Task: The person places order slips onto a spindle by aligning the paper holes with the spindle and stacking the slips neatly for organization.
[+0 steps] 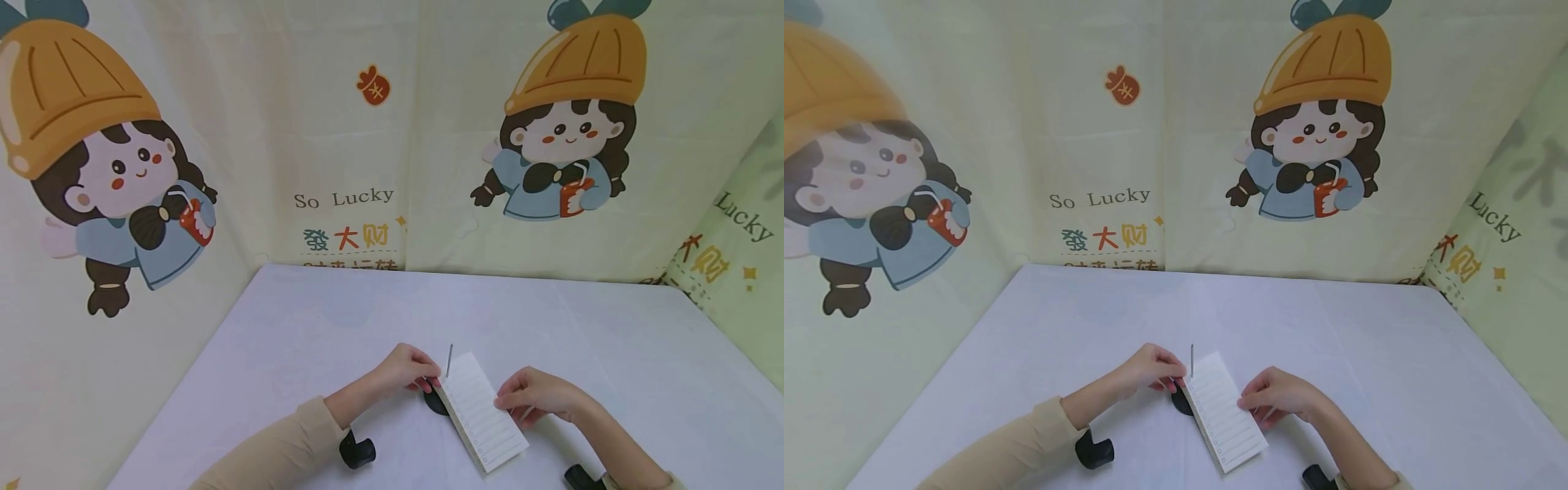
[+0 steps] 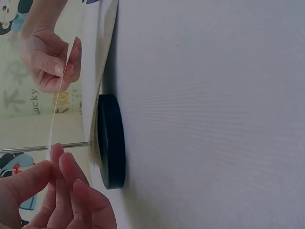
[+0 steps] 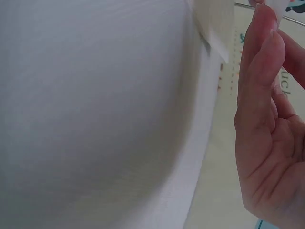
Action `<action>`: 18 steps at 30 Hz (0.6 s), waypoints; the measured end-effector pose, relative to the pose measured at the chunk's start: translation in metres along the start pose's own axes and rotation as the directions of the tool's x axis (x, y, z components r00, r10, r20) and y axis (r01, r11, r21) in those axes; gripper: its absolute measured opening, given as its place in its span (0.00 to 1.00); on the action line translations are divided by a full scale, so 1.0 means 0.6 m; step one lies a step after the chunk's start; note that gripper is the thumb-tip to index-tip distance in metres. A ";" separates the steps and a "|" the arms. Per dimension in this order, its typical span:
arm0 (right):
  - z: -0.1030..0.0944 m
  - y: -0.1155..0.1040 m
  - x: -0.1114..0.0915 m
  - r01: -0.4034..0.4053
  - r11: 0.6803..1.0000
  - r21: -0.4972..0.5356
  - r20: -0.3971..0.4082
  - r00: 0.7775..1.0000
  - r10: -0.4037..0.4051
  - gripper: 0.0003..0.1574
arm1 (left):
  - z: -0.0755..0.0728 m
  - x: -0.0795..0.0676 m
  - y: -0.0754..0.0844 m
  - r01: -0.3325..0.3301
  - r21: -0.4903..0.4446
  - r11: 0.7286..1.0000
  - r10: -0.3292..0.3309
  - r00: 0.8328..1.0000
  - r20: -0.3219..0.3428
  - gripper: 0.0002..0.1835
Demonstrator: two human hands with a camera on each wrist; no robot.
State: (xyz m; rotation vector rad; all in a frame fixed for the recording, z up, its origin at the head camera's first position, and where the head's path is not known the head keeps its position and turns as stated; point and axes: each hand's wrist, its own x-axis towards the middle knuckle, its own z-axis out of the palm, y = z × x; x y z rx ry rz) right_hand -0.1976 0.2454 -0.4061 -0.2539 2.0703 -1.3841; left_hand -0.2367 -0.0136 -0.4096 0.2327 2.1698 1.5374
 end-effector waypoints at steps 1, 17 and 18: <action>0.002 0.001 0.001 -0.008 1.000 -0.010 0.002 1.000 0.008 0.14 | 0.001 0.000 -0.002 0.009 0.003 1.000 -0.009 1.000 0.001 0.06; 0.012 0.010 0.016 -0.098 0.989 -0.112 -0.032 0.995 0.095 0.11 | 0.017 0.006 -0.020 0.076 0.085 0.994 -0.071 0.996 -0.060 0.04; 0.012 0.010 0.016 -0.101 0.988 -0.116 -0.037 0.995 0.097 0.11 | 0.018 0.006 -0.020 0.074 0.095 0.993 -0.068 0.996 -0.065 0.04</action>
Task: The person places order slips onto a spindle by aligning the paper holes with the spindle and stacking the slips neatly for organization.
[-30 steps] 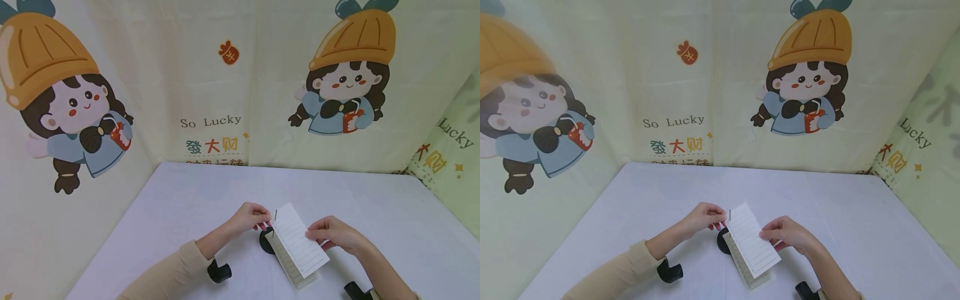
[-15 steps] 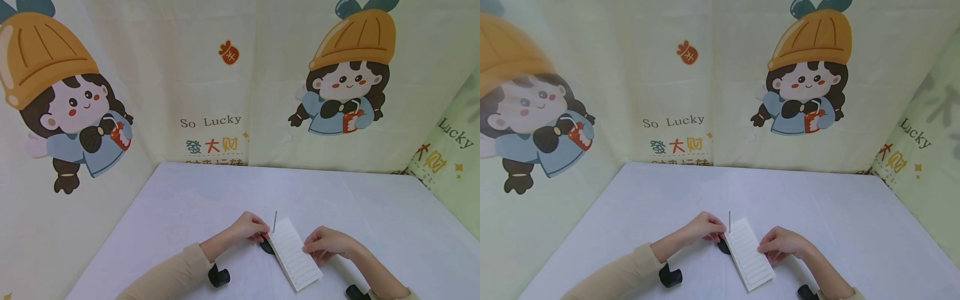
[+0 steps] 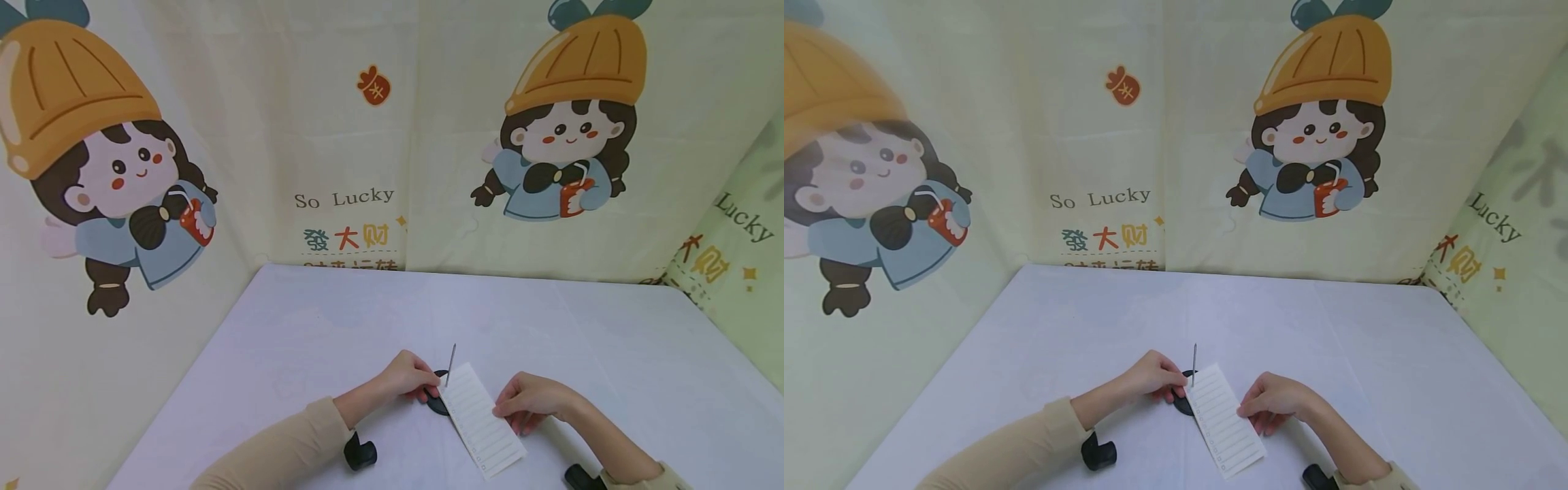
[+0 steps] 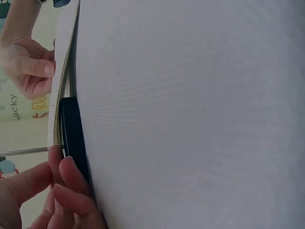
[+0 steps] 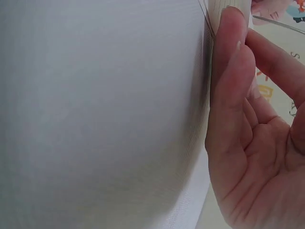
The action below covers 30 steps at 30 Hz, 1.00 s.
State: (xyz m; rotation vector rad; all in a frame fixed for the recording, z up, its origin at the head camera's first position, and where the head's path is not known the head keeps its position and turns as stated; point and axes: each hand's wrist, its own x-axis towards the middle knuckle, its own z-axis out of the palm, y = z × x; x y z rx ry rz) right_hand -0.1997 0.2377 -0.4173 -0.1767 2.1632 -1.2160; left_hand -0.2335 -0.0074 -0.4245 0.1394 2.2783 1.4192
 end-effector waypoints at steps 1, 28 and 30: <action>0.000 0.000 0.001 -0.002 1.000 -0.005 -0.004 1.000 0.002 0.10 | 0.001 0.000 0.000 -0.003 0.008 1.000 0.003 1.000 -0.005 0.04; 0.009 -0.008 0.000 -0.018 0.997 -0.071 -0.037 0.999 0.015 0.10 | 0.002 0.000 -0.001 -0.026 0.045 0.999 0.026 1.000 -0.004 0.06; 0.009 -0.008 0.000 -0.020 0.997 -0.077 -0.039 0.999 0.017 0.10 | 0.000 0.000 0.000 -0.022 0.053 0.998 0.021 1.000 0.011 0.06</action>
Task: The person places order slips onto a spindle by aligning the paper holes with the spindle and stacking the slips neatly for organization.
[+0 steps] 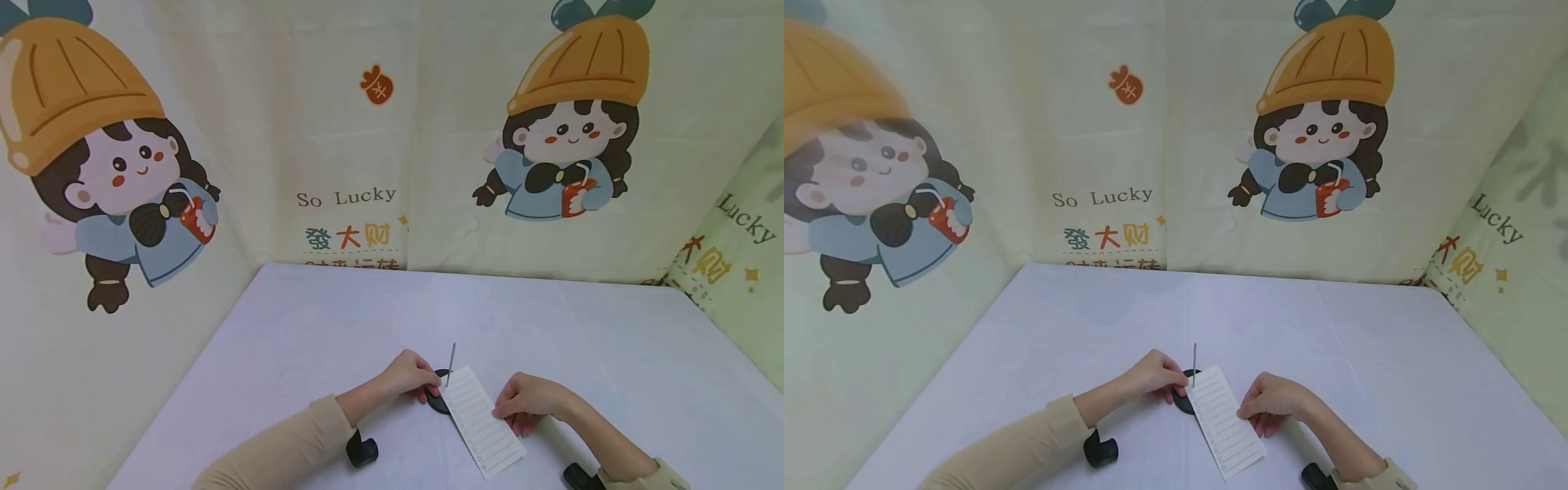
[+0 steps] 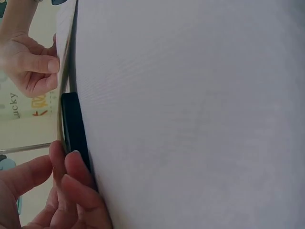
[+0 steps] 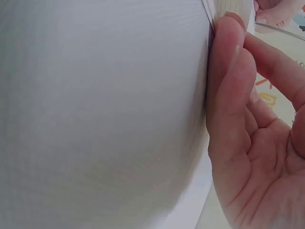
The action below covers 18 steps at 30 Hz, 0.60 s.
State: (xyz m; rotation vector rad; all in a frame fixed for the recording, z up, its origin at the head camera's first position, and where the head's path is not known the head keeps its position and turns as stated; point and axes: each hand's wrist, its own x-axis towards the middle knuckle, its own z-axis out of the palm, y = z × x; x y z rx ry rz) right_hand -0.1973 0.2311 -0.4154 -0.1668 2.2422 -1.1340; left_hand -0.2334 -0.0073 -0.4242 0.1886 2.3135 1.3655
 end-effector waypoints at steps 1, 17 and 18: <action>0.000 0.000 0.000 -0.001 1.000 -0.004 -0.001 1.000 0.001 0.10 | -0.001 0.000 0.001 0.002 0.003 1.000 -0.002 1.000 0.010 0.06; -0.058 -0.028 -0.030 -0.015 0.986 -0.163 -0.093 0.996 -0.001 0.12 | -0.086 0.013 0.019 -0.018 0.003 1.000 0.018 0.999 0.048 0.11; -0.073 -0.040 -0.035 -0.013 0.983 -0.184 -0.122 0.992 -0.010 0.12 | -0.101 0.015 0.025 -0.037 0.015 0.999 0.036 0.999 0.030 0.11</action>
